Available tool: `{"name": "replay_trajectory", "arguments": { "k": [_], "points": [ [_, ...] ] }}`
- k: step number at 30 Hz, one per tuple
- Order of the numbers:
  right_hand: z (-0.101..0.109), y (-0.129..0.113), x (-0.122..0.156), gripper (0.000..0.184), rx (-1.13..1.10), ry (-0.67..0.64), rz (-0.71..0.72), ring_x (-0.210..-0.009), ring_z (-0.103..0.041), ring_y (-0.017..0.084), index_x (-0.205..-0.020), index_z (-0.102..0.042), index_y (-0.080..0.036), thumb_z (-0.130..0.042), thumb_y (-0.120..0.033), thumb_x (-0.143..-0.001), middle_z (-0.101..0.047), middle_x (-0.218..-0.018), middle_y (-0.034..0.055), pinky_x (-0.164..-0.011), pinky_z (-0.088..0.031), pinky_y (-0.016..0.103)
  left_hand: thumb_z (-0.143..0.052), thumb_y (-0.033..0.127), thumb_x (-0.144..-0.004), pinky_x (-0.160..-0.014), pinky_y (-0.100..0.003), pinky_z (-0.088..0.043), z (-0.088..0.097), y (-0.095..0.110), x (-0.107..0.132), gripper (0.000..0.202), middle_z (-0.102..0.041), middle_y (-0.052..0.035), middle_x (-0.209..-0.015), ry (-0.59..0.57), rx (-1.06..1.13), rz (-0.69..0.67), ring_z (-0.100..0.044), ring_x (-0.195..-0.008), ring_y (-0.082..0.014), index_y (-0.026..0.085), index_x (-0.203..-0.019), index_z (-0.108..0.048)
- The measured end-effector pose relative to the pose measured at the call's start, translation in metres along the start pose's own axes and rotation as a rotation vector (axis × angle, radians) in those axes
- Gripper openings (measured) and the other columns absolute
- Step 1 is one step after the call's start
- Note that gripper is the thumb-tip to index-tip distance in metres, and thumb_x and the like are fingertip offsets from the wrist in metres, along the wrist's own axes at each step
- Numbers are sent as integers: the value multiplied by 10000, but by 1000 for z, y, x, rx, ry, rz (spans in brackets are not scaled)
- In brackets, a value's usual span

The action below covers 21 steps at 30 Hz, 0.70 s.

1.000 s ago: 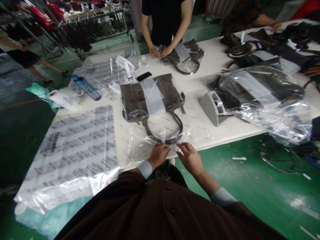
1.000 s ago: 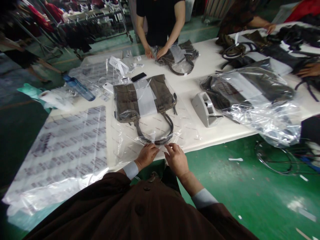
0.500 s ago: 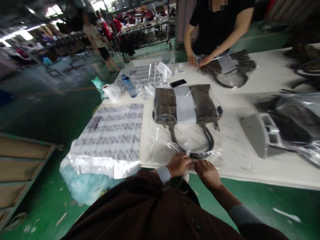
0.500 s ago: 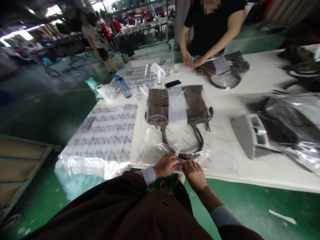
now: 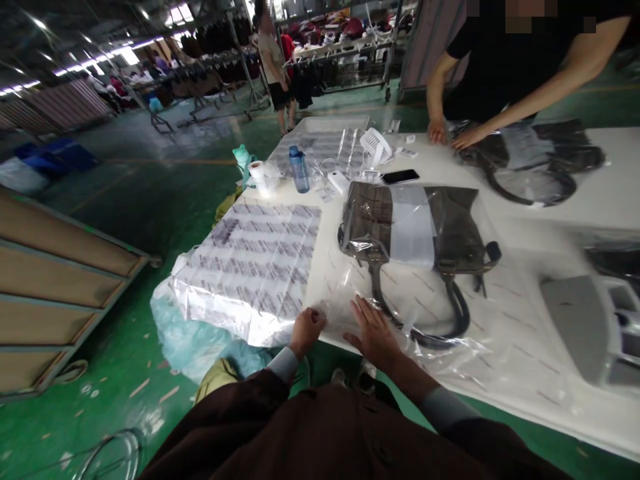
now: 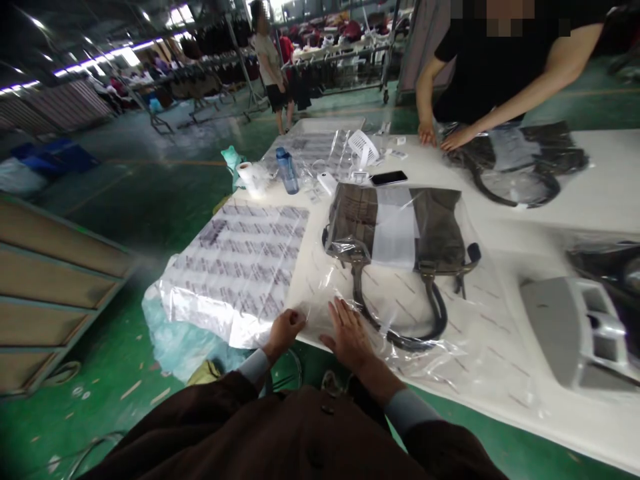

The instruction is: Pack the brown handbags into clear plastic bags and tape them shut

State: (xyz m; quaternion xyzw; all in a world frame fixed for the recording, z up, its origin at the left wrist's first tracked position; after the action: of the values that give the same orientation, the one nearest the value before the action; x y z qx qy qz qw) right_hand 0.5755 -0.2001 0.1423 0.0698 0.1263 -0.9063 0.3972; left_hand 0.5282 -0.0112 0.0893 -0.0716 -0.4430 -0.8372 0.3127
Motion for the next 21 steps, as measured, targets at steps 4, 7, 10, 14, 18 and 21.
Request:
{"name": "replay_trajectory", "arguments": {
  "k": [4,7,10,14,18,21],
  "points": [
    [-38,-31,-12,702,-74,-101,180,-1281,-311,329,-1363,-392,-103,-432,-564,-836,-359,-1419,170,-990,-281,489,-572,146,-698,-615,-229,-381,13,-3,5,67,-564,12,-590,22,113,67,-543,-647,-125,150,-634,-553],
    [-42,-37,-8,550,-116,-100,192,-1251,-342,316,-1316,-449,-122,-467,-425,-857,-408,-1383,162,-996,-272,485,-526,189,-750,-597,-227,-409,14,-10,11,59,-589,1,-619,-13,263,130,-565,-616,-117,141,-738,-557],
    [-34,-36,-17,359,-169,-102,149,-1126,-447,257,-1185,-541,-110,-443,-267,-877,-515,-1254,155,-915,-353,385,-535,291,-776,-631,-237,-442,10,-16,23,198,-630,-29,-734,-66,456,174,-604,-665,-121,133,-892,-561],
    [-18,-42,-38,174,-225,-83,217,-919,-508,205,-954,-600,-153,-452,-189,-869,-598,-1006,94,-789,-380,312,-712,268,-616,-698,-239,-429,5,-10,39,486,-634,-53,-897,-151,864,100,-604,-797,-140,147,-1048,-526],
    [-9,-47,-46,161,-266,-5,286,-809,-499,175,-823,-589,-165,-437,-154,-877,-583,-823,59,-737,-368,286,-739,254,-591,-637,-209,-388,10,-11,43,418,-550,28,-729,52,790,58,-512,-669,-88,158,-937,-525],
    [-4,-53,-45,158,-279,55,321,-770,-500,166,-773,-579,-168,-453,-150,-867,-565,-770,50,-698,-371,281,-735,309,-613,-622,-209,-384,12,-5,44,336,-510,40,-693,143,657,32,-471,-651,-86,166,-822,-514]
  ]
}}
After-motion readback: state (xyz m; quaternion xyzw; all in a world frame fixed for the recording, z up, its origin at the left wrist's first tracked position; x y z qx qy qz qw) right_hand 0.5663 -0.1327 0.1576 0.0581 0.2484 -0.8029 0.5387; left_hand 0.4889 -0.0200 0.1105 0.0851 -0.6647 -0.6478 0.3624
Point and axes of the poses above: each hand's wrist, its own x-axis away from the middle knuckle, its own z-axis out of the back of the hand, y = z × x, the point moved 7 cm from there along -x, towards the middle knuckle
